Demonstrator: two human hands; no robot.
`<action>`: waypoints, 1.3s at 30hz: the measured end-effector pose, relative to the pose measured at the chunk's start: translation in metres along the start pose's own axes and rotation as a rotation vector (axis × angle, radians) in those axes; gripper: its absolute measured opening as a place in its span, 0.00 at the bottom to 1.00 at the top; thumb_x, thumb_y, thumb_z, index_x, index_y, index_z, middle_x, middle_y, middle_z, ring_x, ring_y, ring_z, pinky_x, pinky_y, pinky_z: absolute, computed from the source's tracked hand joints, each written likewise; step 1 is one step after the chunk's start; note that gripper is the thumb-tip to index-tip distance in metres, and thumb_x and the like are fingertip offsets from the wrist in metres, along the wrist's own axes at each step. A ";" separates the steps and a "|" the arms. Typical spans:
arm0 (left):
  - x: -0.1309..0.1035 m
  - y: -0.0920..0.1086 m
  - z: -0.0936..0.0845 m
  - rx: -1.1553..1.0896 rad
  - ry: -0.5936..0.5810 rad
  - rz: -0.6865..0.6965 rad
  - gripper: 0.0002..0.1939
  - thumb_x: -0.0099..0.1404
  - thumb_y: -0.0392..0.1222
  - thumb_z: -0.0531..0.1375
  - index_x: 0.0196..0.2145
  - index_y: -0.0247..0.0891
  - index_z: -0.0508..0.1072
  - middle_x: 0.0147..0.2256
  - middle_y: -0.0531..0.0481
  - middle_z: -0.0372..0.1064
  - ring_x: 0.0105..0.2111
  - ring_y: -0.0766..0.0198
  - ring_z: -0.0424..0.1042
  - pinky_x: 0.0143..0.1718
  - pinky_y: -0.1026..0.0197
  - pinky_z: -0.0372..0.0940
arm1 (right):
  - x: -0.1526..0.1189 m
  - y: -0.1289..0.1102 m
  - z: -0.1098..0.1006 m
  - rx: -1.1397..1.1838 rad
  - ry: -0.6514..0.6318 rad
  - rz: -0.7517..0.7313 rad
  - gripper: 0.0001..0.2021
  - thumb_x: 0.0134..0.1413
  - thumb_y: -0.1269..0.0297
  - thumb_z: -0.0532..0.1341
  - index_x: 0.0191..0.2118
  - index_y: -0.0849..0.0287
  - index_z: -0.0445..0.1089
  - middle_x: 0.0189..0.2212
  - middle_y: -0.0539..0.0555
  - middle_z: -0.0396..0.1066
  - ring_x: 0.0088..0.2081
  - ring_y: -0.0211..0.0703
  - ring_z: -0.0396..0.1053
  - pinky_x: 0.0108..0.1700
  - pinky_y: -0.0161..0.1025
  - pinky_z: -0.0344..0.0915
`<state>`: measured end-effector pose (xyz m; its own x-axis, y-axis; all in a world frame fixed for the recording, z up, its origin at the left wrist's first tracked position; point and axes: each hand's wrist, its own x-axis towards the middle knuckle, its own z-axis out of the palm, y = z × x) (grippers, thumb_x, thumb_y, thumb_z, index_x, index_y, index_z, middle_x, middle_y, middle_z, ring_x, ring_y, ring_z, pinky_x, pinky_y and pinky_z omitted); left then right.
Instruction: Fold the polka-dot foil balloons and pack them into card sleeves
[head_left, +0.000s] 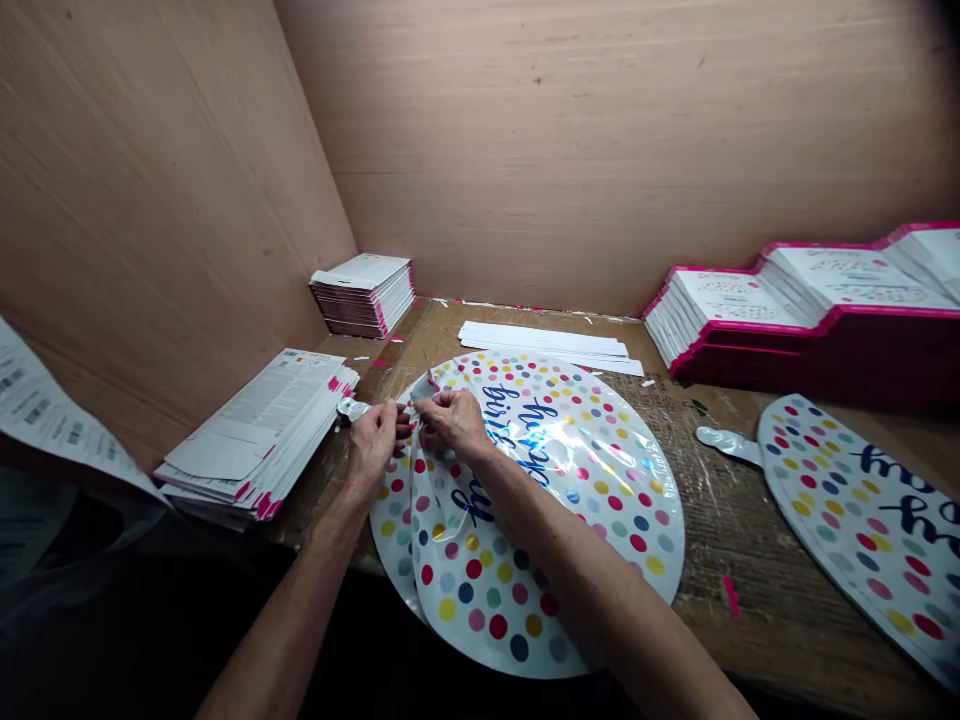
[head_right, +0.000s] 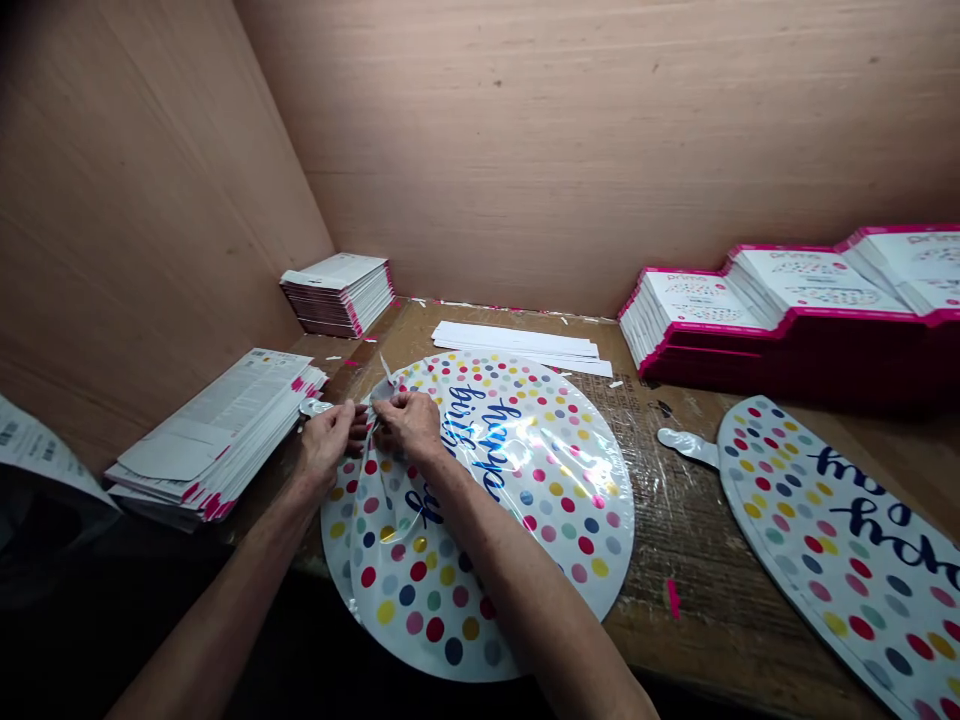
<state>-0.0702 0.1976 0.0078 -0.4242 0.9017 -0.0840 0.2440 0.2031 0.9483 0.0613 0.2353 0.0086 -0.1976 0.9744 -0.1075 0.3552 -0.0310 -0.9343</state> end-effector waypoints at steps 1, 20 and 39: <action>-0.008 -0.001 -0.001 0.080 0.005 0.053 0.20 0.64 0.55 0.54 0.36 0.35 0.75 0.29 0.45 0.76 0.25 0.62 0.73 0.22 0.64 0.64 | -0.005 0.002 -0.010 0.072 0.026 -0.002 0.16 0.56 0.55 0.57 0.24 0.60 0.67 0.20 0.49 0.70 0.22 0.35 0.69 0.26 0.29 0.61; -0.152 -0.013 0.122 0.917 -0.139 0.722 0.39 0.68 0.61 0.48 0.66 0.27 0.56 0.66 0.26 0.48 0.67 0.35 0.47 0.62 0.33 0.49 | -0.116 0.047 -0.183 -0.687 0.763 -0.402 0.23 0.64 0.56 0.52 0.55 0.67 0.67 0.55 0.68 0.67 0.54 0.53 0.66 0.55 0.49 0.63; -0.228 -0.009 0.028 0.214 -0.386 0.064 0.22 0.59 0.62 0.58 0.21 0.42 0.72 0.36 0.44 0.76 0.40 0.49 0.75 0.35 0.52 0.73 | 0.020 0.085 -0.156 -1.043 -0.075 -0.369 0.25 0.71 0.58 0.46 0.67 0.63 0.53 0.69 0.61 0.47 0.70 0.55 0.42 0.68 0.57 0.38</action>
<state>0.0489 0.0012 0.0094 -0.0555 0.9832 -0.1741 0.4510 0.1803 0.8741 0.2302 0.2870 -0.0201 -0.4922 0.8680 0.0654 0.8513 0.4957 -0.1722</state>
